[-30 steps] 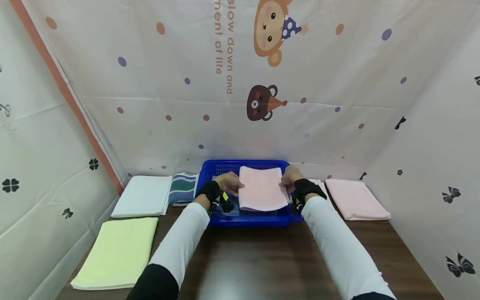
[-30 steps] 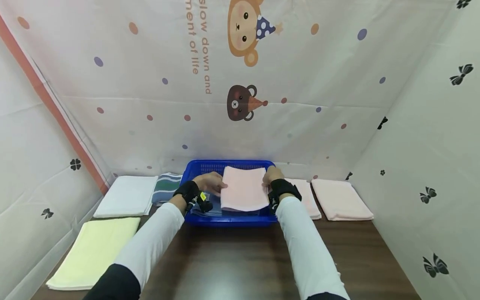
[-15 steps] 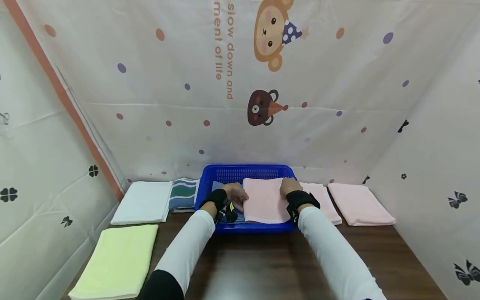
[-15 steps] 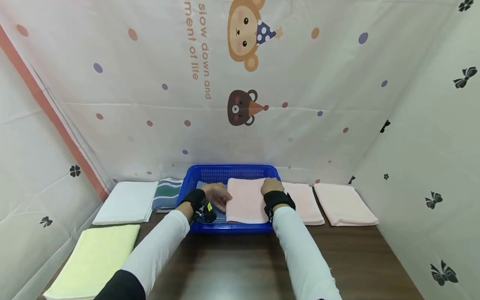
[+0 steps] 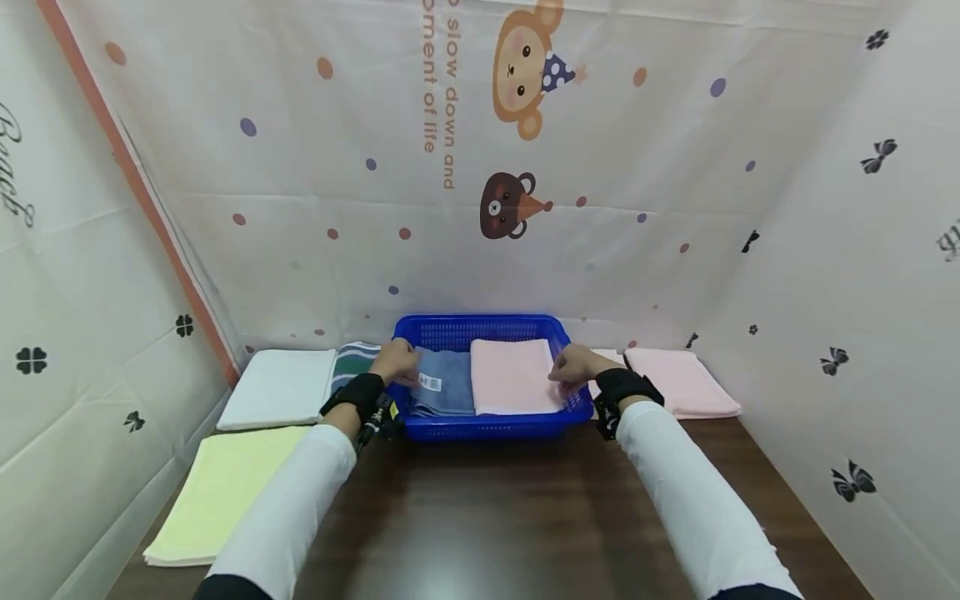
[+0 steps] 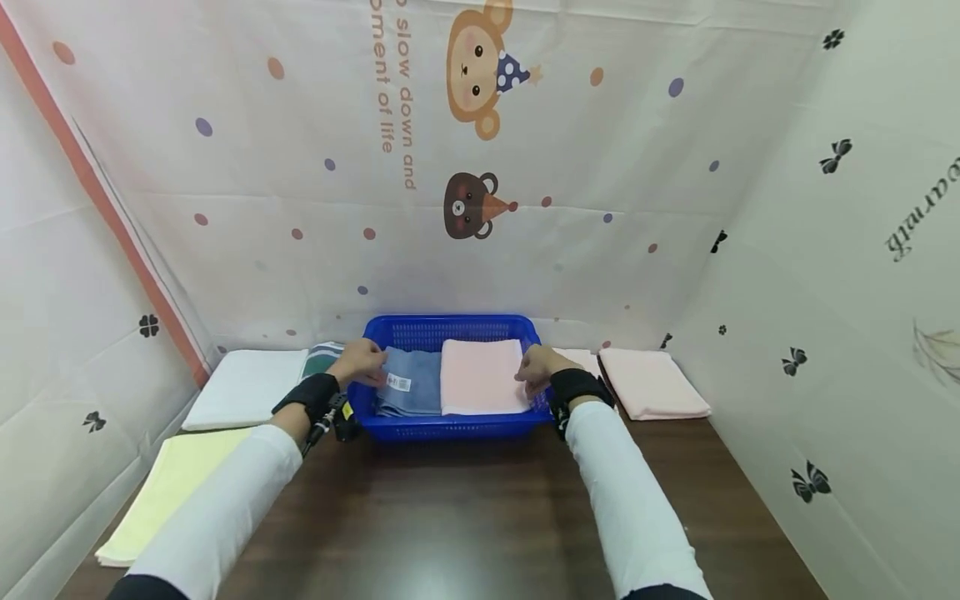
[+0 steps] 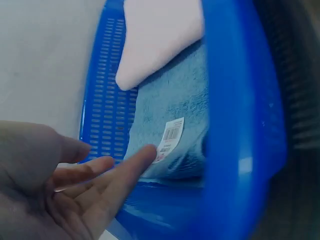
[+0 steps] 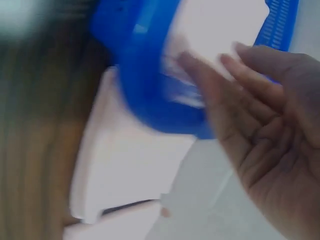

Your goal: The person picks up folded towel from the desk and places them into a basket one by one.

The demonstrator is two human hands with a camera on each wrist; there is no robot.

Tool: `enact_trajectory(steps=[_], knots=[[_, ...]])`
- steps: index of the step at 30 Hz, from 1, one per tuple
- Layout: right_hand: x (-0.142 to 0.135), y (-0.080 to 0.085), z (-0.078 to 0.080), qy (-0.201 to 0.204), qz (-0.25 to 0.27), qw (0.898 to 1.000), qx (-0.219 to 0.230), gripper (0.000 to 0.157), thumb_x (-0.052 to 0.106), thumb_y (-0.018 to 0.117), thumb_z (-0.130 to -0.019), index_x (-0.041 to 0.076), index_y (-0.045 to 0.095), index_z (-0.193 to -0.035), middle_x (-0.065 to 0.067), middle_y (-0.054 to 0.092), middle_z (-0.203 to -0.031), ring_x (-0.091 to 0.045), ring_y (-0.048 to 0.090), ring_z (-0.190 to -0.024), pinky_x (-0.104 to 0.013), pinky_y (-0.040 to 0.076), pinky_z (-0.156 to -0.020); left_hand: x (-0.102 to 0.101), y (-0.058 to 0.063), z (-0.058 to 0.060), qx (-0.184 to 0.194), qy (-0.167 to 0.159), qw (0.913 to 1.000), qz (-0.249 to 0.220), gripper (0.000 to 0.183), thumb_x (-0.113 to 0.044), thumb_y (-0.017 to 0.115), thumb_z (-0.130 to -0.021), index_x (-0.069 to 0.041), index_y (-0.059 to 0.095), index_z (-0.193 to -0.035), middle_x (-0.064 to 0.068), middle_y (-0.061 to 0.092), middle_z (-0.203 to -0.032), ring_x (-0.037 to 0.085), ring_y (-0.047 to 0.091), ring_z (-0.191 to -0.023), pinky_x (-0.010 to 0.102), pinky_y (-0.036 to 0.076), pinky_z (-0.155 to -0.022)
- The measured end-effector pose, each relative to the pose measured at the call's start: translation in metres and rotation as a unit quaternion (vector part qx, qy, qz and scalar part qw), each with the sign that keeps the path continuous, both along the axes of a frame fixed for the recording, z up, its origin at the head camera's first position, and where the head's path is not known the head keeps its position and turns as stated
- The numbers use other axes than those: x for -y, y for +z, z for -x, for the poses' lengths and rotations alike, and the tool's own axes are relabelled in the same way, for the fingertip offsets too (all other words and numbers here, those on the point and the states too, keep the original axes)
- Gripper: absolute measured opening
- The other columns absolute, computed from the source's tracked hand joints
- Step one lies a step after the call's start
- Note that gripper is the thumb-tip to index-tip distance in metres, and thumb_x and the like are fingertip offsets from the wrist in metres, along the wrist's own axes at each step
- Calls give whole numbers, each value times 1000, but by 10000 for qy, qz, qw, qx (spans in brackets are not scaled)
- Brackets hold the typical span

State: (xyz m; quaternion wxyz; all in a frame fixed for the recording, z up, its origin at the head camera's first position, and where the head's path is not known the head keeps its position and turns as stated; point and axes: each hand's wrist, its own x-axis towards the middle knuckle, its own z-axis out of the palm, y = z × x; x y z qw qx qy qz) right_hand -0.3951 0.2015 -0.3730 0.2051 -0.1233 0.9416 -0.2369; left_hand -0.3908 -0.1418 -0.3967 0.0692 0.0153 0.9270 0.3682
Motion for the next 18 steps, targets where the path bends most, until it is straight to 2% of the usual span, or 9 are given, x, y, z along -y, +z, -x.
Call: enact_trajectory(steps=[1,2,5,7,9,14,16,18], knots=[[-4,-2,-1,71,181,9996,-181,27,8,59,-100,-15,69,-109,-22,75,-86,-24,74,-74,-29,62,-70,4,-1,-1,-220,47,9997,16,38,-6,49,-94,-11,40,-57,-1,49,-54,9,59,-52,22,49,-51],[-9,-3,-3,110,384,9985,-377,27,8,59,-100,-15,69,-109,-23,75,-86,-25,74,-76,-28,61,-69,6,-2,-1,-283,48,9995,-132,39,-5,49,-94,-12,37,-57,-3,47,-52,9,60,-51,21,47,-49],[-18,-6,-11,-91,842,9932,-799,28,11,60,-100,-13,69,-109,-23,75,-90,-27,72,-81,-27,57,-69,9,-5,-2,-648,12,9975,-275,28,-3,52,-92,-2,56,-64,3,58,-57,15,67,-57,19,41,-51],[-21,-9,-14,-288,1018,9904,-889,28,14,61,-100,-11,70,-110,-22,75,-93,-27,72,-85,-27,56,-72,9,-9,-3,-742,78,9962,-449,22,-4,54,-93,6,69,-81,14,72,-70,23,75,-67,21,51,-55],[-22,-11,-16,-415,1054,9896,-889,29,17,62,-100,-8,70,-111,-21,74,-98,-26,71,-88,-29,57,-76,9,-12,-3,-802,143,9952,-550,24,-8,56,-95,9,73,-99,20,76,-81,29,77,-75,25,56,-63],[-22,-17,-19,-601,1117,9886,-810,30,19,61,-100,-6,71,-114,-21,74,-106,-25,72,-92,-36,60,-82,10,-20,-3,-798,200,9939,-729,28,-19,62,-98,6,72,-107,20,78,-88,34,77,-85,43,60,-83],[-24,-19,-20,-644,1476,9847,-673,32,17,59,-102,-9,68,-119,-24,72,-111,-26,71,-96,-38,61,-87,12,-21,-5,-737,140,9935,-861,29,-20,63,-98,6,71,-109,20,78,-90,35,76,-87,46,59,-87],[-30,-21,-21,-690,2059,9750,-472,36,14,54,-105,-14,62,-126,-27,69,-116,-26,70,-101,-38,60,-92,15,-21,-7,-655,-50,9909,-1178,30,-19,62,-100,8,69,-113,24,76,-96,35,76,-89,48,60,-89]])
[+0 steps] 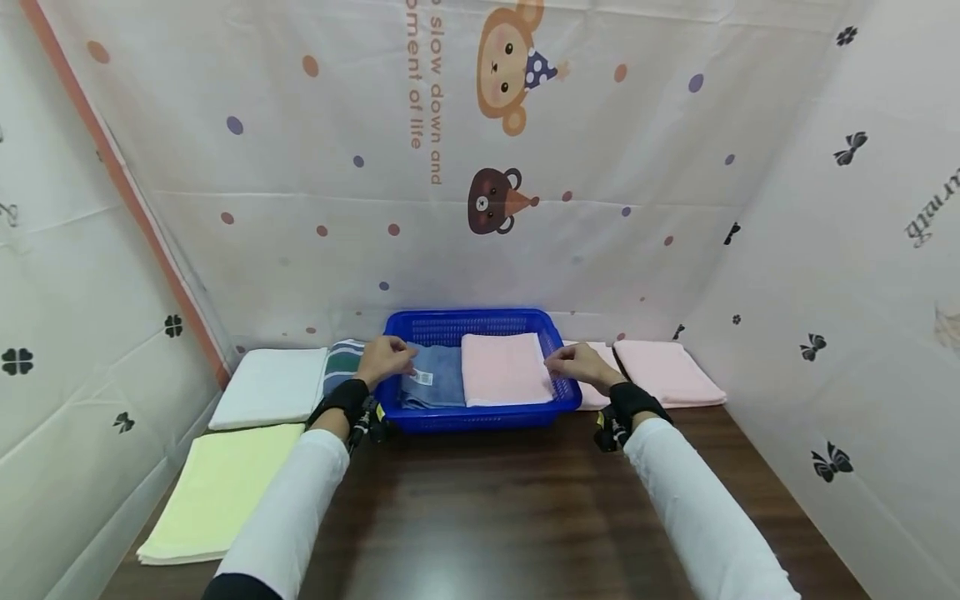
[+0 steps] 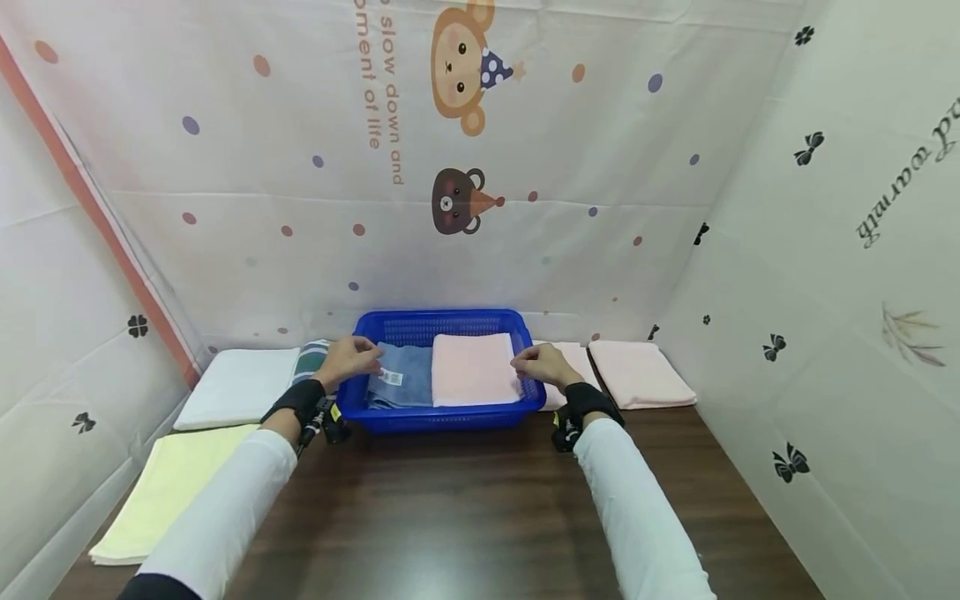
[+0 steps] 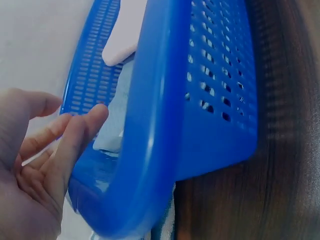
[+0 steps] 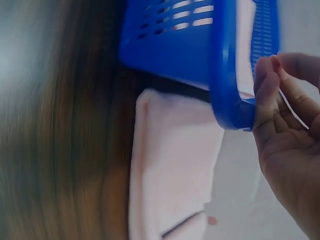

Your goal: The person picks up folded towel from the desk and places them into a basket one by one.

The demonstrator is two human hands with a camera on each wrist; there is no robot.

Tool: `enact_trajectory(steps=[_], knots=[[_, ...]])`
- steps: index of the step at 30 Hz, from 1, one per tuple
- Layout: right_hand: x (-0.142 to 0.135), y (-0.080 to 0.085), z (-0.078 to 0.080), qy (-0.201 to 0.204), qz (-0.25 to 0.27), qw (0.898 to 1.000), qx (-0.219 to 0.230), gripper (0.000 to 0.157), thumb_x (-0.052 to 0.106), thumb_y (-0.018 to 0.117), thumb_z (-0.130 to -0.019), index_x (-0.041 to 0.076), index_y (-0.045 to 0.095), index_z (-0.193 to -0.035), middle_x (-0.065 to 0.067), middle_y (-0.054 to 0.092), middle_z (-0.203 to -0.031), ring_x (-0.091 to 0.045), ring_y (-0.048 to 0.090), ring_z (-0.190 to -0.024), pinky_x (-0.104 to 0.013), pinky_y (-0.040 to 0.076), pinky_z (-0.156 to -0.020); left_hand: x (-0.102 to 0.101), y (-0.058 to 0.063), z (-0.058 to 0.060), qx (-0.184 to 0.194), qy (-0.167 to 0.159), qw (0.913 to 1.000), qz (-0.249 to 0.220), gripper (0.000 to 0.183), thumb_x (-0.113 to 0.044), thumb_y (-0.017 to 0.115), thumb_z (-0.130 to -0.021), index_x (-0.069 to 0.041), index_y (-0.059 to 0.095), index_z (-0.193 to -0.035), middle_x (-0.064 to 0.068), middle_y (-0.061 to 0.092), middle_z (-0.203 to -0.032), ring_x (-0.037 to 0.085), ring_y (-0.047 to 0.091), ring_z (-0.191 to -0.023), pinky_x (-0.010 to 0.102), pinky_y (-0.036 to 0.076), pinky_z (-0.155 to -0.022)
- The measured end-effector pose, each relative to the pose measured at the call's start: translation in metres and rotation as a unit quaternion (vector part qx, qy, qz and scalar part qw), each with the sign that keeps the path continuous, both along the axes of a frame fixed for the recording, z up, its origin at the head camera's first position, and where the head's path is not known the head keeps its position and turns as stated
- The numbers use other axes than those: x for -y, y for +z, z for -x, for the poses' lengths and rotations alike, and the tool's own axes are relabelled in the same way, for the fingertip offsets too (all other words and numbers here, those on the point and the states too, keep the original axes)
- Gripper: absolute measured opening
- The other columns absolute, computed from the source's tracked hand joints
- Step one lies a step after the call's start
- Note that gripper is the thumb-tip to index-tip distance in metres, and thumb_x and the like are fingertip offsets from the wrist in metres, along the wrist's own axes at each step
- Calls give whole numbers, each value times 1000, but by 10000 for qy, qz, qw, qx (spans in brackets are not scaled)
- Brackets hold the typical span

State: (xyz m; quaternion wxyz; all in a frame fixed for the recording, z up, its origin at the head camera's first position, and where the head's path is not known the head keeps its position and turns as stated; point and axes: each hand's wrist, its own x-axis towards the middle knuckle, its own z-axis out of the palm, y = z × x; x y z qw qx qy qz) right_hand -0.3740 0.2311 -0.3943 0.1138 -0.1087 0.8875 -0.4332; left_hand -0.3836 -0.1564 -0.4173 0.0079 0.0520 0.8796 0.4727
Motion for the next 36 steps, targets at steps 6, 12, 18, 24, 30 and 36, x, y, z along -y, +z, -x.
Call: enact_trajectory(steps=[6,12,18,24,30,36], knots=[[-18,-9,-2,-1045,715,9918,157,37,7,43,-108,-17,54,-133,-27,66,-116,-28,68,-101,-39,59,-96,14,2,-19,-616,-121,9974,-368,23,-13,59,-102,6,68,-112,26,74,-92,32,75,-79,35,64,-72],[-34,-37,1,-1144,-654,9910,-250,40,7,39,-104,-7,59,-136,-33,60,-133,-48,57,-121,-55,49,-103,46,-13,-46,-859,1615,9831,87,25,-16,58,-98,3,72,-106,17,77,-81,16,70,-58,18,47,-51],[-49,-70,-12,-27,-2295,9695,-856,43,18,52,-101,-12,62,-130,-40,54,-138,-54,51,-131,-60,44,-110,66,-30,-76,-143,2010,9794,-162,27,-17,56,-100,6,68,-109,15,76,-79,9,66,-56,20,52,-51],[-58,-73,-40,253,-2481,9618,-1131,30,16,68,-93,-7,75,-112,-36,65,-125,-53,57,-125,-60,47,-107,73,-35,-112,822,1035,9912,-30,28,-13,55,-101,10,67,-110,9,73,-73,14,65,-58,28,56,-53],[-49,-56,-76,335,-2910,9543,-598,29,18,77,-87,1,79,-109,-25,72,-112,-43,67,-110,-52,54,-97,56,-45,-133,1797,-302,9833,11,25,-7,53,-100,8,72,-104,8,73,-74,15,67,-57,30,59,-53],[-19,-52,-118,527,-3366,9386,-549,44,33,86,-80,-3,77,-105,-16,70,-99,-36,66,-95,-50,56,-89,34,-53,-140,2047,-1270,9701,308,25,-12,58,-100,3,75,-89,7,73,-70,13,68,-55,29,59,-53]])
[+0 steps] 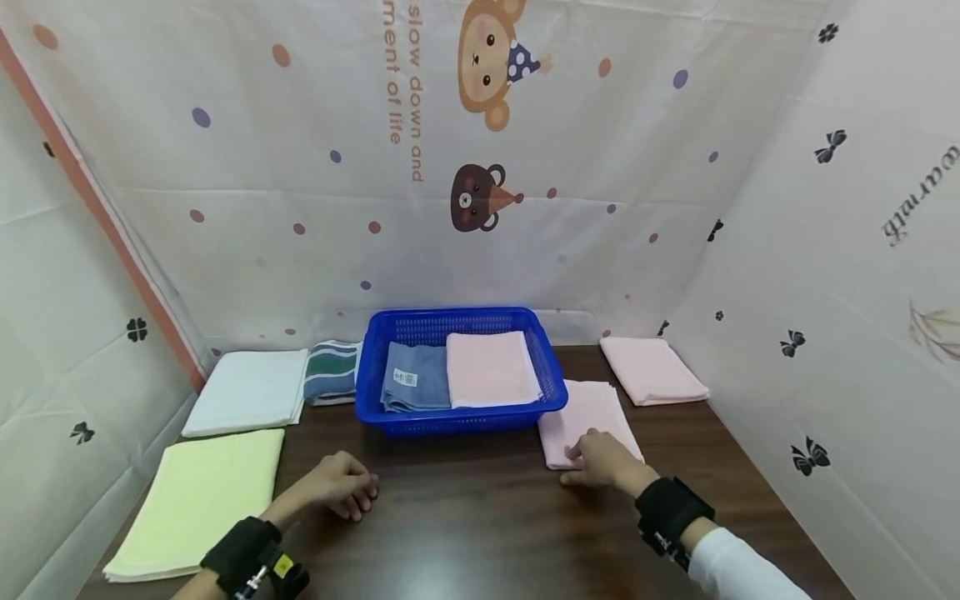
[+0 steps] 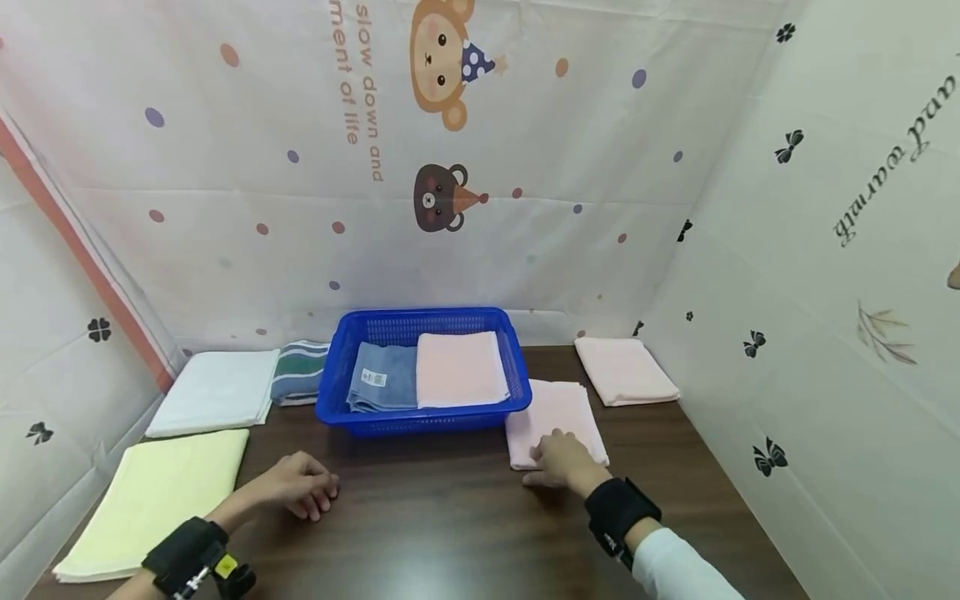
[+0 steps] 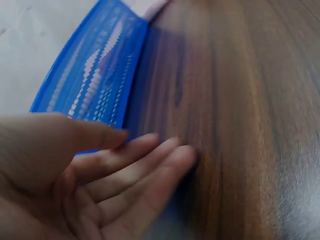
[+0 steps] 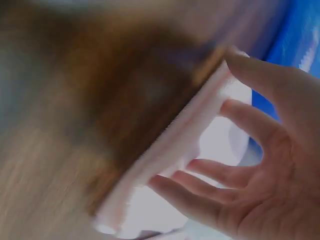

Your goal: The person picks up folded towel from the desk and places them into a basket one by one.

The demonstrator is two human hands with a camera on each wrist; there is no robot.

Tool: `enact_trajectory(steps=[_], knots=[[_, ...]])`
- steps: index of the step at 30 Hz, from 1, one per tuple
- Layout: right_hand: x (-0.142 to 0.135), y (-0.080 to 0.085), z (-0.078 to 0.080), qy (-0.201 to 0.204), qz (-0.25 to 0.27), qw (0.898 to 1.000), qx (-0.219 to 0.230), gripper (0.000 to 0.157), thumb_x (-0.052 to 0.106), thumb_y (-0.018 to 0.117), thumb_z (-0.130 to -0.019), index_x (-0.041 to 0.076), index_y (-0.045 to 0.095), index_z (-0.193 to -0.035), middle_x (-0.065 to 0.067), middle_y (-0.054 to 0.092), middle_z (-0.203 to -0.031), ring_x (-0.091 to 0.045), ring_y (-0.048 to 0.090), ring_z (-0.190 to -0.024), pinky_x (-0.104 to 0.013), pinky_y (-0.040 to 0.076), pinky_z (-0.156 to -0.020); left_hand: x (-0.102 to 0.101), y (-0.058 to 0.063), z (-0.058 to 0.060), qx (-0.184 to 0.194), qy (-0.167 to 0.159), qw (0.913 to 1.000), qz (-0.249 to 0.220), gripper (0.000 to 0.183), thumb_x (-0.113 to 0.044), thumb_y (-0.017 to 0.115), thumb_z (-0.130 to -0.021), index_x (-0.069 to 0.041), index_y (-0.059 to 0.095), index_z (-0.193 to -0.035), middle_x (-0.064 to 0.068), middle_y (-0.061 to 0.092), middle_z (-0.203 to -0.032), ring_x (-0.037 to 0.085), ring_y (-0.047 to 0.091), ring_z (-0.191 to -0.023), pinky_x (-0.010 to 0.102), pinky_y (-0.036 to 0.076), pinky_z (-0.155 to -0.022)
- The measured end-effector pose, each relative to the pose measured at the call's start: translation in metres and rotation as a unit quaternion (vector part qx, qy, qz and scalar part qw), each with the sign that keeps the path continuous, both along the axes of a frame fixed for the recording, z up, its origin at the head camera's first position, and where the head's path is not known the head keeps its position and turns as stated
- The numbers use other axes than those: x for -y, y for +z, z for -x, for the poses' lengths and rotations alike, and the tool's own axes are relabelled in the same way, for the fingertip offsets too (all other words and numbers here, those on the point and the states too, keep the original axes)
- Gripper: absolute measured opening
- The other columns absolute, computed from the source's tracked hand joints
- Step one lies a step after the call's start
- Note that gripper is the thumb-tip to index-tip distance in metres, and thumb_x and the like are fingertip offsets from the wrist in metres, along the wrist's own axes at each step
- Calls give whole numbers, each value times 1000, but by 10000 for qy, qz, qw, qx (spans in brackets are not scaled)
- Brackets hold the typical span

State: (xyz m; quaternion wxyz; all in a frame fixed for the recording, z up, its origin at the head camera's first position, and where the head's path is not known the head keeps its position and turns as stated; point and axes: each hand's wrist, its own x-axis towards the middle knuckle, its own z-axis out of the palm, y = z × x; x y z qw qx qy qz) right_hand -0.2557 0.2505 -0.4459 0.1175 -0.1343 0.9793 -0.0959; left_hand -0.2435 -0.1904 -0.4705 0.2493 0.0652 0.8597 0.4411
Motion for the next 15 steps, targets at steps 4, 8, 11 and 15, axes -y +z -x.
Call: enact_trajectory(steps=[4,8,11,15], knots=[[22,8,-26,377,-303,9980,413,55,44,88,-76,0,74,-106,-16,68,-97,-34,64,-91,-51,55,-87,-12,2,-2,-245,-379,9988,191,24,-13,62,-99,-2,76,-83,7,72,-68,13,66,-54,29,58,-52],[29,-16,-30,939,-772,9899,734,69,63,81,-76,7,74,-116,-11,70,-101,-29,62,-91,-49,54,-81,-23,3,-1,-463,-715,9964,-46,19,-12,63,-98,-1,76,-89,6,71,-72,11,61,-60,25,51,-54],[28,-50,-24,1298,-950,9839,773,81,78,74,-72,18,73,-125,-9,68,-103,-26,59,-89,-46,53,-76,-27,3,1,-541,-1039,9929,-196,18,-11,62,-96,0,75,-93,6,69,-74,11,57,-64,23,44,-58],[47,-61,-32,1576,-1138,9778,785,85,85,70,-68,34,66,-136,-11,63,-105,-25,56,-87,-39,54,-71,-27,3,1,-676,-1269,9894,-219,17,-11,62,-96,1,75,-95,9,68,-75,13,56,-67,22,42,-61]])
